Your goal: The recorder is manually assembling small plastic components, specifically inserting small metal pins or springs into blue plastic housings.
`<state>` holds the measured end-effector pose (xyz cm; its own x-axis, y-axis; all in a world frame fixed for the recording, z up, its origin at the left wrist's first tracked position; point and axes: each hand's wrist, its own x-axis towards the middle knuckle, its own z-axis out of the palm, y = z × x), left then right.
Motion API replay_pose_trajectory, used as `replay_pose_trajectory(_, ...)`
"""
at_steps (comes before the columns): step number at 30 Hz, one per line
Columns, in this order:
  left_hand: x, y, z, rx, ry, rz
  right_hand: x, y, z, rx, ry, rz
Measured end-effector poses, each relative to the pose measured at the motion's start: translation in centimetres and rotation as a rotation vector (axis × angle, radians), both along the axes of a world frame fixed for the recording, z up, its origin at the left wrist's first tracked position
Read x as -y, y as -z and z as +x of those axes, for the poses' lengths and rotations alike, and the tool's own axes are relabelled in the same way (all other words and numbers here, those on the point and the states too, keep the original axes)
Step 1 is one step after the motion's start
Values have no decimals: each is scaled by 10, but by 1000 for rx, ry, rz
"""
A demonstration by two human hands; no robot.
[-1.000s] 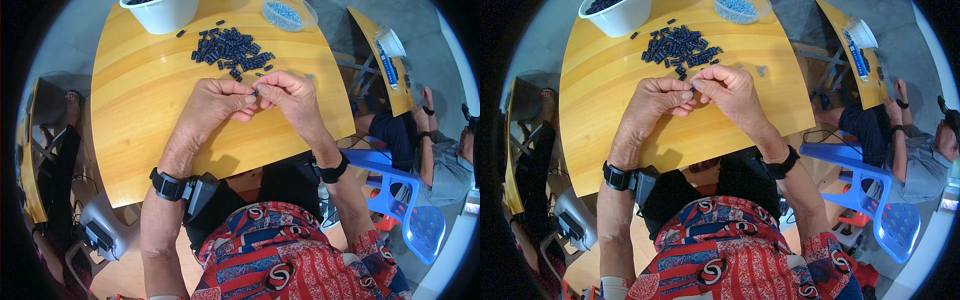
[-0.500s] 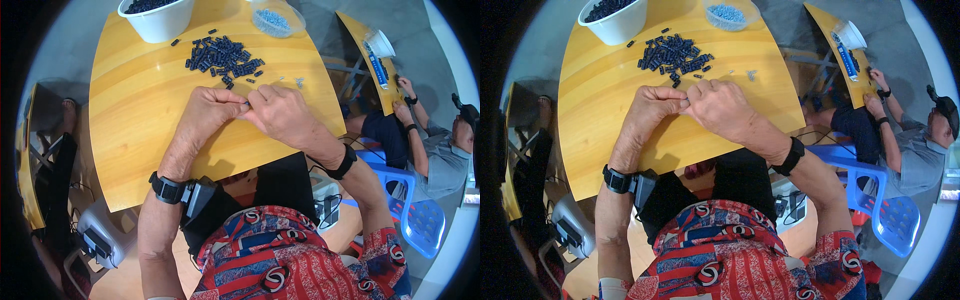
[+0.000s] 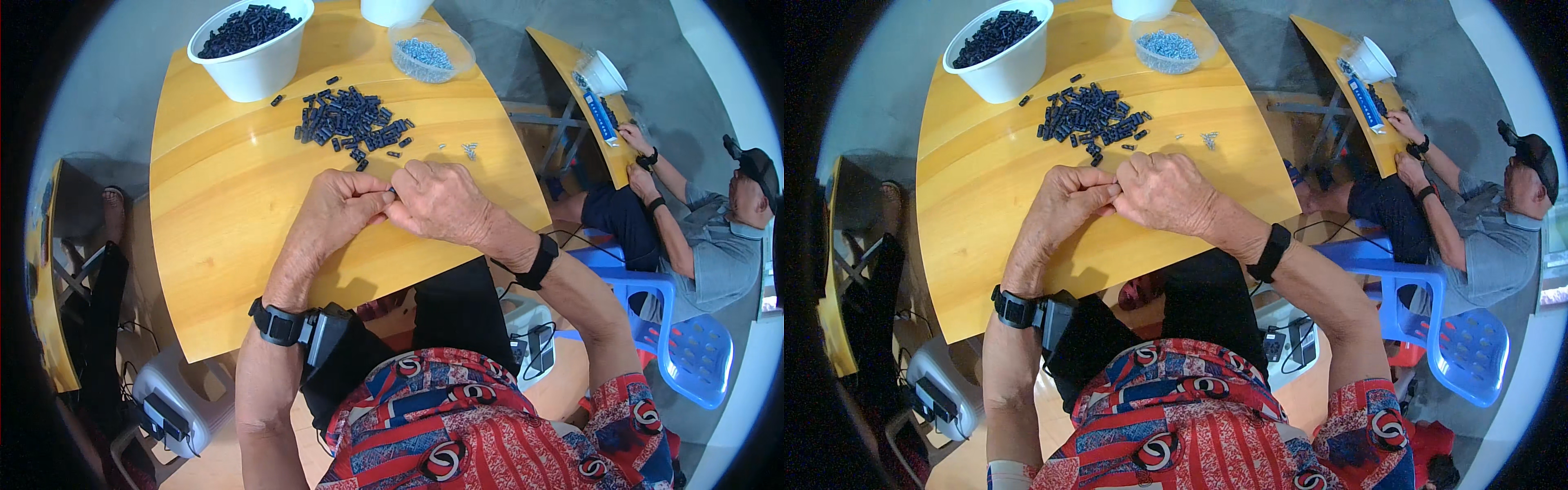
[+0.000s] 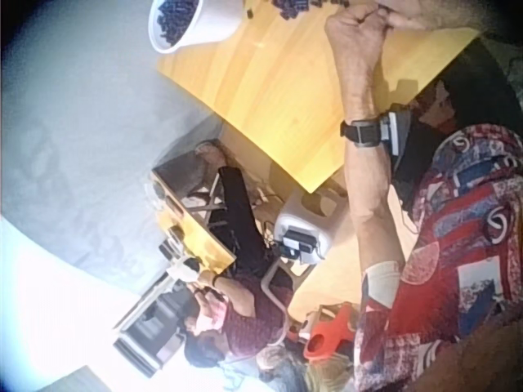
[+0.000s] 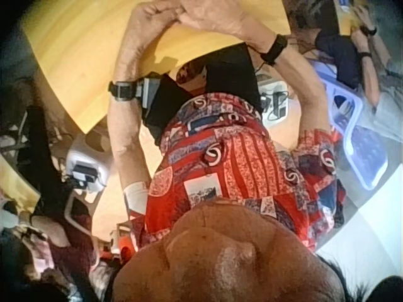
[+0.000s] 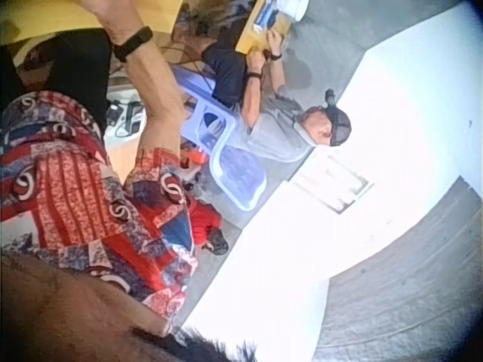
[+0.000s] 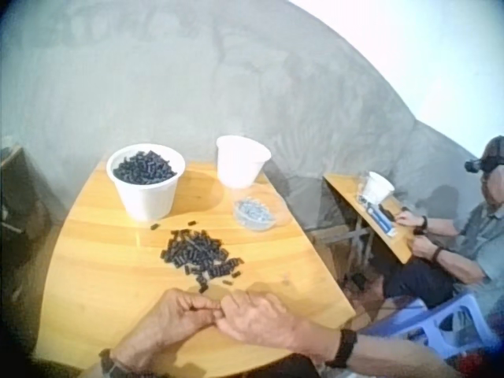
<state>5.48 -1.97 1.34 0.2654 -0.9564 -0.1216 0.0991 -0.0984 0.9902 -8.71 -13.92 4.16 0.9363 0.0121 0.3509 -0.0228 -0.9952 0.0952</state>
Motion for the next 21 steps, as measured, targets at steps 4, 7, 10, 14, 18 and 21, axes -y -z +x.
replay_pose_trajectory(4,0,-1,1,13,5,-6,2,6,1,13,-11,13)
replay_pose_trajectory(7,-1,-5,-1,26,-6,19,3,7,2,50,-4,22)
replay_pose_trajectory(10,-3,-9,-1,65,8,48,2,5,2,47,-12,23)
replay_pose_trajectory(14,-2,-12,-3,77,-1,69,2,5,1,44,-4,71)
replay_pose_trajectory(18,-1,-10,-4,76,-27,68,-1,4,2,76,25,116)
replay_pose_trajectory(21,0,-5,-3,42,-59,49,-2,1,1,100,59,167)
